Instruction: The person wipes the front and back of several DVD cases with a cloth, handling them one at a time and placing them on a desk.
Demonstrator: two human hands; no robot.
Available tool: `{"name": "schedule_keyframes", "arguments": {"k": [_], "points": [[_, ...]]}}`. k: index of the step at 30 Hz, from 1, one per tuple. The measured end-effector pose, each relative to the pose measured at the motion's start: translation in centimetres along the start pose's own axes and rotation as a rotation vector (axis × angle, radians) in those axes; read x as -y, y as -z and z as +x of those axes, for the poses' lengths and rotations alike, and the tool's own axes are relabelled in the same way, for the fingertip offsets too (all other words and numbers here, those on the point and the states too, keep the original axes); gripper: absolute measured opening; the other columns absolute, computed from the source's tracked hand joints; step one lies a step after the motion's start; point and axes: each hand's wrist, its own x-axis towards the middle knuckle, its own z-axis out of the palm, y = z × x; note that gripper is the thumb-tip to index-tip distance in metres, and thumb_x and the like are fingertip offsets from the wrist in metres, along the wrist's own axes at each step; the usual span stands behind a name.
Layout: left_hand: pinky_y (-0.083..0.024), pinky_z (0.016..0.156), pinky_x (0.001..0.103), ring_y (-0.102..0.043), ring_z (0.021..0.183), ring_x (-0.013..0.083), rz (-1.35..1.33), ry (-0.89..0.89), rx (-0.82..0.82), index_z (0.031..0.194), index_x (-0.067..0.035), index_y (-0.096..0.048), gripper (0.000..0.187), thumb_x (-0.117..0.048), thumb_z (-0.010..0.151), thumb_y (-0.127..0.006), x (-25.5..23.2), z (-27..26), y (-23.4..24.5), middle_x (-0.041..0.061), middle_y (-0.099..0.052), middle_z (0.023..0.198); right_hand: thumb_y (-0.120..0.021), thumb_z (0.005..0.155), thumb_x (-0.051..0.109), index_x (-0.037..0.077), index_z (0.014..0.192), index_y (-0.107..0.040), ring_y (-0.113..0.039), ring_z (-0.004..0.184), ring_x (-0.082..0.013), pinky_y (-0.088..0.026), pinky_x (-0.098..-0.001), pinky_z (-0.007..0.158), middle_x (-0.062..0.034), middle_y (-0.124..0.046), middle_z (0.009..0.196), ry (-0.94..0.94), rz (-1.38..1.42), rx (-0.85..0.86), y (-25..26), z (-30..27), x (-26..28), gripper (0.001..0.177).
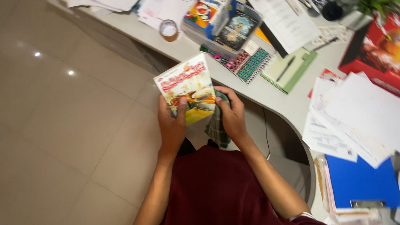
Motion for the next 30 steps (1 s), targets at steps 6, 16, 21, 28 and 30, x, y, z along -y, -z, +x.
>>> {"name": "schedule_keyframes", "arguments": {"k": [6, 16, 21, 28, 30], "points": [[-0.057, 0.085, 0.032, -0.071, 0.096, 0.0142, 0.241, 0.036, -0.054, 0.120, 0.000, -0.061, 0.026, -0.020, 0.104, -0.064, -0.3, -0.7, 1.5, 0.011, -0.075, 0.105, -0.056, 0.103, 0.007, -0.002, 0.127, -0.064, -0.060, 0.102, -0.0098, -0.049, -0.0242, 0.092, -0.0057, -0.069, 0.110, 0.059, -0.087, 0.065, -0.6, 1.5, -0.5, 0.027], [-0.059, 0.084, 0.031, -0.073, 0.095, 0.0153, 0.184, 0.076, -0.308, 0.130, -0.001, -0.057, 0.035, -0.024, 0.103, -0.060, 0.3, -3.6, 4.2, 0.011, -0.076, 0.105, -0.054, 0.105, 0.010, -0.002, 0.129, -0.062, -0.062, 0.100, -0.0108, -0.050, -0.0251, 0.091, -0.0060, -0.070, 0.110, 0.100, -0.142, 0.278, -5.5, 2.4, 1.3, 0.028], [-0.058, 0.087, 0.031, -0.071, 0.099, 0.0153, 0.173, -0.036, -0.558, 0.129, 0.000, -0.057, 0.034, -0.025, 0.106, -0.060, 0.7, -4.7, 5.5, 0.012, -0.075, 0.109, -0.056, 0.104, 0.011, -0.001, 0.127, -0.064, -0.061, 0.095, -0.0095, -0.049, -0.0242, 0.084, -0.0062, -0.069, 0.106, 0.015, -0.099, 0.399, -8.3, 1.2, 0.0, 0.027], [-0.055, 0.090, 0.031, -0.067, 0.100, 0.0146, 0.164, -0.059, -0.613, 0.127, 0.002, -0.059, 0.030, -0.020, 0.106, -0.060, 0.8, -5.0, 6.1, 0.012, -0.073, 0.108, -0.057, 0.103, 0.009, -0.003, 0.125, -0.064, -0.061, 0.096, -0.0095, -0.049, -0.0238, 0.086, -0.0066, -0.070, 0.106, 0.046, -0.146, 0.502, -8.3, 1.8, -0.4, 0.026], [-0.055, 0.091, 0.030, -0.068, 0.101, 0.0147, 0.261, -0.042, -0.543, 0.124, 0.002, -0.061, 0.028, -0.018, 0.105, -0.061, 0.8, -5.3, 6.0, 0.012, -0.075, 0.107, -0.057, 0.103, 0.009, -0.002, 0.127, -0.063, -0.060, 0.096, -0.0096, -0.049, -0.0238, 0.086, -0.0065, -0.069, 0.106, 0.042, -0.141, 0.486, -8.1, 2.4, 0.0, 0.027]]}}
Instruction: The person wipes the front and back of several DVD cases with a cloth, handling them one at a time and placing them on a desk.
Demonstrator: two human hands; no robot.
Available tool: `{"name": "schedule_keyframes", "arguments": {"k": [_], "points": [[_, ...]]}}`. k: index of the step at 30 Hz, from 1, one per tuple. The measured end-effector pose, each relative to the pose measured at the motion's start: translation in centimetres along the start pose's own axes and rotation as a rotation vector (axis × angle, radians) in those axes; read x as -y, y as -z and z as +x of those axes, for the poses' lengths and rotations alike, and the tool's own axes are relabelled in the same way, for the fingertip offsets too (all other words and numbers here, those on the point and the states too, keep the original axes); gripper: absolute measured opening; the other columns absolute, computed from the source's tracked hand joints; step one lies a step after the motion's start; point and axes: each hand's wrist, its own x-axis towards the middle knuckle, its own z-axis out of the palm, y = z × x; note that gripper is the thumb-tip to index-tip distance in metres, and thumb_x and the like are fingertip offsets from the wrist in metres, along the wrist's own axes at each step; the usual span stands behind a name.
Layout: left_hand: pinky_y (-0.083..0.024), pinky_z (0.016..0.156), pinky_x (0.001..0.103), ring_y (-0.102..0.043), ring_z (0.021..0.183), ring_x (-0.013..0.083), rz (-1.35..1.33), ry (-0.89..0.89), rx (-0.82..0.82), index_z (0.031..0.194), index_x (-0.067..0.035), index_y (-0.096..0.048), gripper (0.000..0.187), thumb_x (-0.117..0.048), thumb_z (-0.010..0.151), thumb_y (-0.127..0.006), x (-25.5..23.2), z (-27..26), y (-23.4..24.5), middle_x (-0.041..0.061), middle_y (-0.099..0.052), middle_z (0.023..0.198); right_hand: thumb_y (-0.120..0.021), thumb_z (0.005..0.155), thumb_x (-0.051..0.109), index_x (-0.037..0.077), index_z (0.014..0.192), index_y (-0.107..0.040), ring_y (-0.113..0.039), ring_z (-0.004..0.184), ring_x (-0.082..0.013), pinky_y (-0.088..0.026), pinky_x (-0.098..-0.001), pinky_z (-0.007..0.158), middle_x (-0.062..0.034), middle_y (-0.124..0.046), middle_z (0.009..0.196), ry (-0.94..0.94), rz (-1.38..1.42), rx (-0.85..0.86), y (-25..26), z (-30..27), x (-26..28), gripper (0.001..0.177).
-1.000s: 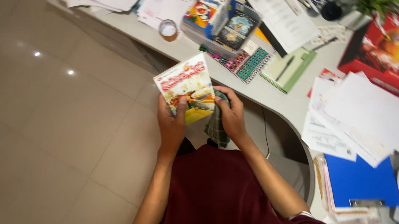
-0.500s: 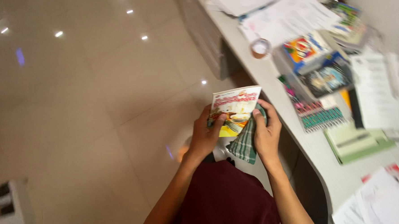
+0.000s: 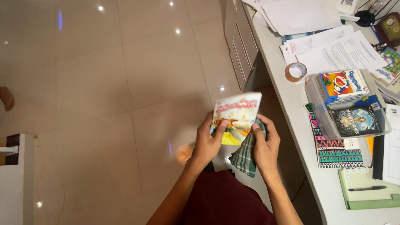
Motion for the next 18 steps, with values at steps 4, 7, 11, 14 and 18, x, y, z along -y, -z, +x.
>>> {"name": "schedule_keyframes", "arguments": {"k": [4, 7, 11, 14, 18], "points": [[-0.054, 0.092, 0.029, -0.069, 0.102, 0.0136, -0.049, 0.055, 0.068, 0.126, 0.002, -0.060, 0.029, -0.015, 0.104, -0.061, -0.2, -0.7, -0.9, 0.010, -0.075, 0.110, -0.055, 0.104, 0.008, -0.002, 0.130, -0.061, -0.061, 0.097, -0.0093, -0.049, -0.0238, 0.086, -0.0055, -0.068, 0.110, -0.010, 0.085, -0.048, 1.0, 0.3, 0.6, 0.028], [-0.053, 0.095, 0.030, -0.067, 0.104, 0.0146, -0.131, 0.029, 0.072, 0.127, 0.003, -0.061, 0.027, -0.013, 0.105, -0.061, 0.0, -0.7, -1.9, 0.012, -0.075, 0.112, -0.055, 0.104, 0.010, -0.001, 0.131, -0.061, -0.060, 0.099, -0.0093, -0.049, -0.0240, 0.089, -0.0052, -0.067, 0.112, -0.022, 0.087, -0.111, 1.3, -0.1, 0.8, 0.029], [-0.055, 0.093, 0.030, -0.067, 0.102, 0.0137, -0.255, 0.058, 0.047, 0.127, 0.003, -0.060, 0.026, -0.012, 0.106, -0.060, 0.6, -0.1, -3.3, 0.011, -0.072, 0.112, -0.061, 0.102, 0.011, 0.000, 0.132, -0.061, -0.060, 0.096, -0.0093, -0.049, -0.0240, 0.087, -0.0049, -0.066, 0.108, -0.065, 0.079, -0.158, 1.4, -1.2, 0.6, 0.031], [-0.058, 0.089, 0.030, -0.069, 0.100, 0.0129, -0.309, 0.088, 0.061, 0.125, 0.001, -0.058, 0.024, -0.013, 0.106, -0.059, 1.3, 0.6, -3.9, 0.009, -0.072, 0.110, -0.063, 0.100, 0.010, 0.000, 0.133, -0.060, -0.061, 0.099, -0.0093, -0.050, -0.0243, 0.090, -0.0050, -0.067, 0.110, -0.065, 0.065, -0.168, 1.5, -1.7, 0.3, 0.034], [-0.056, 0.093, 0.031, -0.066, 0.103, 0.0133, -0.487, 0.106, 0.043, 0.129, 0.002, -0.053, 0.027, -0.010, 0.106, -0.058, 1.3, 1.4, -4.9, 0.009, -0.068, 0.115, -0.064, 0.098, 0.010, 0.001, 0.135, -0.058, -0.063, 0.100, -0.0093, -0.051, -0.0245, 0.091, -0.0055, -0.069, 0.112, -0.092, 0.068, -0.187, 2.2, -1.8, 0.4, 0.038]]}}
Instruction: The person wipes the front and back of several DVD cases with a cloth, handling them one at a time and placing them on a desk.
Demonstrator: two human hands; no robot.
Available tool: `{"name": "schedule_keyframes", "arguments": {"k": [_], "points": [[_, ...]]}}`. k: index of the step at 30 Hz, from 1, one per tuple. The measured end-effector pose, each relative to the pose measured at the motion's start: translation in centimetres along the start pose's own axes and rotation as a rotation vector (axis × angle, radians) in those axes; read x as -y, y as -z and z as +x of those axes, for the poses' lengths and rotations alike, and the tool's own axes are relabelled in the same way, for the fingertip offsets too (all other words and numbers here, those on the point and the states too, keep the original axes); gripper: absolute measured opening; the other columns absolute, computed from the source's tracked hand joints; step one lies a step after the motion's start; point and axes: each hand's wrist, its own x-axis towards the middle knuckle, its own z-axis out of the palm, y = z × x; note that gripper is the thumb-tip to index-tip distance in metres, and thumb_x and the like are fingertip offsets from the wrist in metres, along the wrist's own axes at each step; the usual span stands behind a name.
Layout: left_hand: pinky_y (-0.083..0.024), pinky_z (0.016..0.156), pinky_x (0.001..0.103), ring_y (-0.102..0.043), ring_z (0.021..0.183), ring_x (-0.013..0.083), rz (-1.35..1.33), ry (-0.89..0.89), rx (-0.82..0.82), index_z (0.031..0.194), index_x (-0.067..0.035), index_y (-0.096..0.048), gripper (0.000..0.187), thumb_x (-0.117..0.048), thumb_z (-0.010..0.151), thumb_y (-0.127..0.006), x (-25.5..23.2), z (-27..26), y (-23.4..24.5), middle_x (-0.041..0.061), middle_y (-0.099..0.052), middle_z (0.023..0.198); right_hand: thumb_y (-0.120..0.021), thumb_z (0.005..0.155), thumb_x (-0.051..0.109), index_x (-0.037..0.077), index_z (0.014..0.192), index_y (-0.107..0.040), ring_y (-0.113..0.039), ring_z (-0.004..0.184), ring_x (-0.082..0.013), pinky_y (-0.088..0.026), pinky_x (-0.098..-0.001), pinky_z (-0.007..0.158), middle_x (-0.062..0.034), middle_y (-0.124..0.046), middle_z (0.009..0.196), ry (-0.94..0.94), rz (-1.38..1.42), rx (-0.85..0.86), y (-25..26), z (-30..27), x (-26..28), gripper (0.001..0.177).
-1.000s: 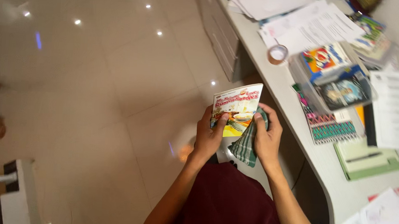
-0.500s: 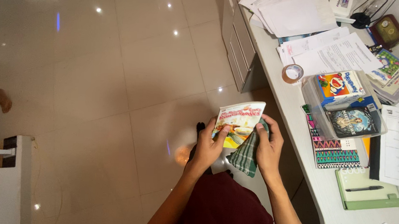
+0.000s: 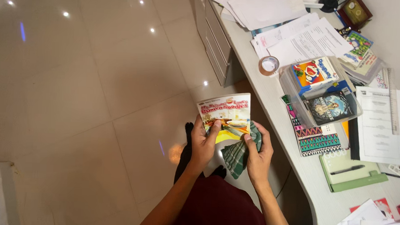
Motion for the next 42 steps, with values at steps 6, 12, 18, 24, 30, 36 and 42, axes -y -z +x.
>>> {"name": "schedule_keyframes", "arguments": {"k": [6, 12, 18, 24, 30, 36, 42], "points": [[-0.053, 0.096, 0.030, -0.062, 0.110, 0.0140, -0.094, 0.073, -0.049, 0.139, -0.002, -0.042, 0.042, -0.010, 0.102, -0.060, 0.5, 1.1, -1.3, 0.012, -0.063, 0.123, -0.074, 0.091, 0.007, -0.001, 0.129, -0.060, -0.065, 0.099, -0.0109, -0.052, -0.0253, 0.091, -0.0078, -0.070, 0.111, 0.069, -0.162, -0.059, 0.4, 0.7, 0.5, 0.041], [-0.049, 0.104, 0.035, -0.054, 0.126, 0.0209, 0.091, -0.105, -0.118, 0.149, -0.005, -0.024, 0.062, -0.012, 0.103, -0.065, 3.3, 3.3, -2.0, 0.016, -0.045, 0.135, -0.075, 0.093, 0.007, 0.000, 0.126, -0.063, -0.066, 0.098, -0.0104, -0.052, -0.0253, 0.090, -0.0071, -0.072, 0.108, 0.079, -0.196, -0.132, -0.2, 1.7, 0.2, 0.036], [-0.042, 0.121, 0.048, -0.033, 0.153, 0.0298, 0.046, 0.108, 0.238, 0.161, -0.005, -0.015, 0.078, -0.026, 0.104, -0.065, 4.6, 5.5, -2.4, 0.021, -0.028, 0.163, -0.074, 0.093, 0.000, 0.000, 0.121, -0.065, -0.067, 0.107, -0.0195, -0.054, -0.0301, 0.094, -0.0145, -0.070, 0.118, 0.305, -0.308, -0.216, -1.6, 4.3, 0.3, 0.030], [-0.038, 0.122, 0.048, -0.044, 0.146, 0.0379, -0.281, 0.165, 0.291, 0.162, -0.011, 0.003, 0.099, -0.036, 0.101, -0.070, 4.6, 10.5, -4.0, 0.022, -0.033, 0.163, -0.072, 0.086, -0.002, 0.002, 0.117, -0.066, -0.071, 0.109, -0.0287, -0.059, -0.0358, 0.093, -0.0189, -0.069, 0.122, 0.570, -0.448, -0.072, -2.6, 7.0, 1.3, 0.032], [-0.046, 0.110, 0.045, -0.044, 0.146, 0.0359, -0.453, 0.461, 0.475, 0.160, 0.004, -0.025, 0.072, -0.046, 0.110, -0.043, 2.0, 15.4, -5.0, 0.020, -0.037, 0.163, -0.083, 0.089, 0.019, 0.004, 0.122, -0.062, -0.065, 0.120, -0.0376, -0.051, -0.0491, 0.105, -0.0175, -0.065, 0.129, 0.699, -0.597, -0.082, -5.1, 9.5, 1.1, 0.041], [-0.048, 0.112, 0.050, -0.053, 0.138, 0.0423, -0.628, 0.577, 0.578, 0.157, 0.005, -0.033, 0.078, -0.057, 0.112, -0.025, 1.2, 19.5, -5.5, 0.024, -0.047, 0.154, -0.081, 0.088, 0.037, 0.008, 0.124, -0.064, -0.061, 0.124, -0.0376, -0.050, -0.0491, 0.104, -0.0156, -0.065, 0.132, 0.651, -0.761, -0.083, -5.9, 11.3, 0.7, 0.049], [-0.048, 0.108, 0.051, -0.056, 0.132, 0.0431, -0.727, 0.843, 0.632, 0.159, -0.001, -0.031, 0.089, -0.070, 0.104, -0.021, 0.3, 23.3, -5.6, 0.025, -0.048, 0.149, -0.073, 0.089, 0.045, 0.009, 0.123, -0.065, -0.060, 0.119, -0.0367, -0.049, -0.0480, 0.096, -0.0153, -0.063, 0.132, 0.710, -0.887, -0.174, -7.1, 12.9, -0.1, 0.050]]}}
